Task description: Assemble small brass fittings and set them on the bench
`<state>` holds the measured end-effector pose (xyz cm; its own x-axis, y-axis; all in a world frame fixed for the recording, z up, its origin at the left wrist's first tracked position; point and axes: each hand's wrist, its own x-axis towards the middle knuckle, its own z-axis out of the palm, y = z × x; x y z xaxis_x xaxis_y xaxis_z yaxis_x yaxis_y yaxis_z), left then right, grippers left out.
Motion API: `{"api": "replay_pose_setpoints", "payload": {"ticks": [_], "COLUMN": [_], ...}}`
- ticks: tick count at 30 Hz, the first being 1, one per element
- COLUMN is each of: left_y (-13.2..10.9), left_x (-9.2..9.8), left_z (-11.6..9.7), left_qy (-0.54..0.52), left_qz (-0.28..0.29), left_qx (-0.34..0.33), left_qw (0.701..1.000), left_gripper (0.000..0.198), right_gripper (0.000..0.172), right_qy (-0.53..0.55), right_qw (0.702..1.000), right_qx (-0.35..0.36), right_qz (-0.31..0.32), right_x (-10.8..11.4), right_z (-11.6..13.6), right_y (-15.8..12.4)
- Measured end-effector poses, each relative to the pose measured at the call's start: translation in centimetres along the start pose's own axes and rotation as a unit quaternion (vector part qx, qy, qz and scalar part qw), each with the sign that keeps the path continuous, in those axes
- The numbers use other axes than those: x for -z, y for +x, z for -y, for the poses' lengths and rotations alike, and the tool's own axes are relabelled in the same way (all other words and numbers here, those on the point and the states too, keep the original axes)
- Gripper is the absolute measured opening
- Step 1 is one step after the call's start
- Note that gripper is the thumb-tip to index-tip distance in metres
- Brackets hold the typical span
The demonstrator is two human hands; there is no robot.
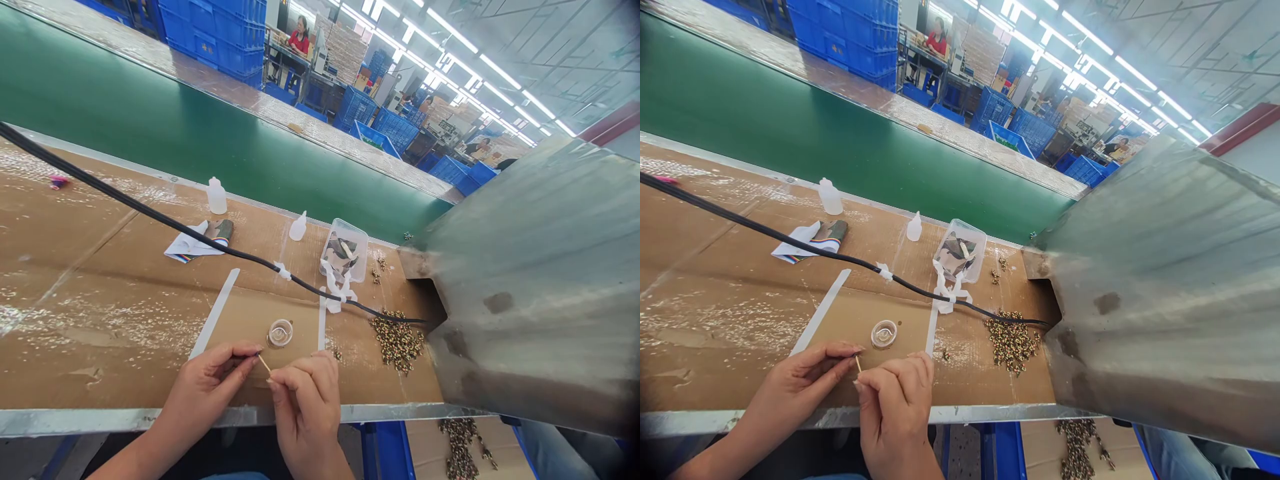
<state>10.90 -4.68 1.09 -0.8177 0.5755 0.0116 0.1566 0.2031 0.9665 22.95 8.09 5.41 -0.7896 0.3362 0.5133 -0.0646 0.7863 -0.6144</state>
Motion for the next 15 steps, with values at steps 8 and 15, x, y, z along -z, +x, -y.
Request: {"api": "replay_pose_setpoints", "payload": {"ticks": [8, 15], "left_y": [-0.26, -0.11], "left_x": [0.16, 0.1], "left_z": [0.7, 0.68], "left_qy": [0.0, 0.007], "left_qz": [0.026, 0.026], "left_qx": [0.004, 0.0], "left_qw": [1.0, 1.0], "left_gripper": [0.02, 0.018], "right_gripper": [0.012, 0.011], "right_qy": [-0.001, 0.01], "right_qw": [1.0, 0.999], "right_qx": [-0.022, -0.031], "right_qz": [-0.019, -0.037], "right_x": [-0.08, -0.02], "right_z": [-0.23, -0.31], "right_y": [0.36, 0.38]}}
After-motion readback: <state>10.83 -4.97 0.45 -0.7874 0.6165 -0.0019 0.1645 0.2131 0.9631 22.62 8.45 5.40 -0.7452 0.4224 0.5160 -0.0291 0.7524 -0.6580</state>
